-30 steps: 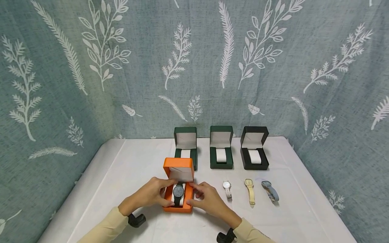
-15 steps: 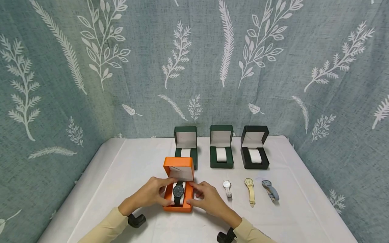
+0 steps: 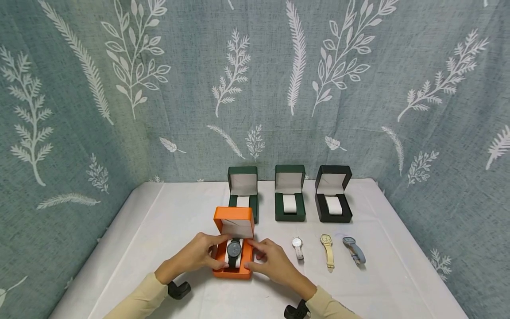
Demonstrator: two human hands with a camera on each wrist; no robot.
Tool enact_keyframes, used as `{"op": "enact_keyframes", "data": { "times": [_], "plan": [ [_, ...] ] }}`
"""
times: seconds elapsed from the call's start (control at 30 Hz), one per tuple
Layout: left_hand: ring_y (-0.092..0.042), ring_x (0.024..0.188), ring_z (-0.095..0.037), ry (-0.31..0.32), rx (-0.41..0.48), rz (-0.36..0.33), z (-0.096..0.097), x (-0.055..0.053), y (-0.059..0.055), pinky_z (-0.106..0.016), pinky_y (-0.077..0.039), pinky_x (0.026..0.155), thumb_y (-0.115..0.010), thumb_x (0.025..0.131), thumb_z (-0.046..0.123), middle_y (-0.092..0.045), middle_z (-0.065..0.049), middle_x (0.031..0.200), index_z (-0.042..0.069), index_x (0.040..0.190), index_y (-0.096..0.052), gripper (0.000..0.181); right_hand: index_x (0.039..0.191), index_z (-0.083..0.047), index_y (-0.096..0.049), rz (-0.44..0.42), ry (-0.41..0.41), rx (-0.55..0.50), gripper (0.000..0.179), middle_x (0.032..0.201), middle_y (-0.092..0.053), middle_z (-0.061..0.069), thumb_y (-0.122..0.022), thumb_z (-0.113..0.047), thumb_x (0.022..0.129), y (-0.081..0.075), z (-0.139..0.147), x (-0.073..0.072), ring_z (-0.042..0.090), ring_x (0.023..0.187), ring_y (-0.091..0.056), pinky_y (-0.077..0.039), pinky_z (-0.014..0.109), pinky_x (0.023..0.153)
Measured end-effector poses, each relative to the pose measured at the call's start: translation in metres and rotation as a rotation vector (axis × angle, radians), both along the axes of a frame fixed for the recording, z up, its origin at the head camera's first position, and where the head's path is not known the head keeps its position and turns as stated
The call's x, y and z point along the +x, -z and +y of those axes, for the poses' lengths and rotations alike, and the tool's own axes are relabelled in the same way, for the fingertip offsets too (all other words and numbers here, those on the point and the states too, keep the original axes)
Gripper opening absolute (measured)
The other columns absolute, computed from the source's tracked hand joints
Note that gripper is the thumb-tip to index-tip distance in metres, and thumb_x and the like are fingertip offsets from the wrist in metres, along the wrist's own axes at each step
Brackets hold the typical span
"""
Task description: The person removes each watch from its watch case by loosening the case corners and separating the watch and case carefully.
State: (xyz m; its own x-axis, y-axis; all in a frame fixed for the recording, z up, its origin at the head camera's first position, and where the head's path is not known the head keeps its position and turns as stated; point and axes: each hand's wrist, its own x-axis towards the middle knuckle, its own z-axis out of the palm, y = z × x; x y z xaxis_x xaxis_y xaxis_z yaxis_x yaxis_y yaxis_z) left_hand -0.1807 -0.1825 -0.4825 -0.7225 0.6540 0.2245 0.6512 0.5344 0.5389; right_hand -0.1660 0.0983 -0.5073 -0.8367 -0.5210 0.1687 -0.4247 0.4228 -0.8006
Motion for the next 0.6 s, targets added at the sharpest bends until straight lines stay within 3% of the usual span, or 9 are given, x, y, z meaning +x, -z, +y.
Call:
{"op": "enact_keyframes", "data": {
  "times": [0.13, 0.27, 0.37, 0.47, 0.6],
  "plan": [
    [-0.042, 0.064, 0.0, 0.009, -0.036, 0.043, -0.0015, 0.0006, -0.0017, -0.014, -0.033, 0.054, -0.091, 0.08, 0.029, -0.073, -0.002, 0.109, 0.004, 0.134, -0.067, 0.064, 0.143, -0.005, -0.061, -0.006, 0.0, 0.01, 0.065, 0.1, -0.06, 0.006, -0.082, -0.036, 0.09, -0.0011, -0.0014, 0.0003, 0.016, 0.086, -0.062, -0.055, 0.027, 0.074],
    [-0.041, 0.064, 0.0, 0.004, -0.08, 0.079, -0.0013, 0.0008, -0.004, -0.015, -0.033, 0.056, -0.09, 0.081, 0.031, -0.074, -0.001, 0.107, 0.005, 0.134, -0.068, 0.064, 0.143, -0.005, -0.061, -0.001, 0.0, 0.016, 0.065, 0.099, -0.06, 0.006, -0.082, -0.036, 0.09, -0.0006, -0.0011, -0.0002, 0.015, 0.085, -0.062, -0.055, 0.028, 0.074],
    [-0.042, 0.065, -0.001, 0.0, -0.075, 0.06, -0.0009, 0.0003, -0.0044, -0.016, -0.034, 0.057, -0.09, 0.081, 0.032, -0.073, 0.0, 0.105, 0.004, 0.134, -0.068, 0.064, 0.144, -0.006, -0.061, 0.001, 0.001, 0.021, 0.065, 0.1, -0.06, 0.005, -0.082, -0.036, 0.09, 0.0, -0.0008, -0.0009, 0.014, 0.086, -0.062, -0.055, 0.028, 0.074],
    [-0.041, 0.063, 0.0, -0.005, -0.047, 0.005, -0.0001, 0.0, -0.0037, -0.016, -0.034, 0.055, -0.091, 0.08, 0.029, -0.069, 0.002, 0.088, 0.004, 0.134, -0.067, 0.064, 0.144, -0.005, -0.06, -0.002, -0.003, 0.021, 0.065, 0.1, -0.06, 0.005, -0.081, -0.036, 0.091, 0.0, -0.0006, -0.0011, 0.014, 0.087, -0.062, -0.055, 0.028, 0.075],
    [-0.038, 0.058, 0.002, -0.014, -0.018, -0.05, 0.0011, 0.0003, -0.0027, -0.015, -0.031, 0.051, -0.091, 0.078, 0.026, -0.048, 0.005, 0.065, 0.007, 0.134, -0.066, 0.065, 0.144, -0.004, -0.06, -0.01, -0.01, 0.01, 0.065, 0.101, -0.061, 0.006, -0.081, -0.035, 0.091, -0.0005, -0.0001, -0.0004, 0.016, 0.088, -0.063, -0.055, 0.028, 0.075]
  ]
}}
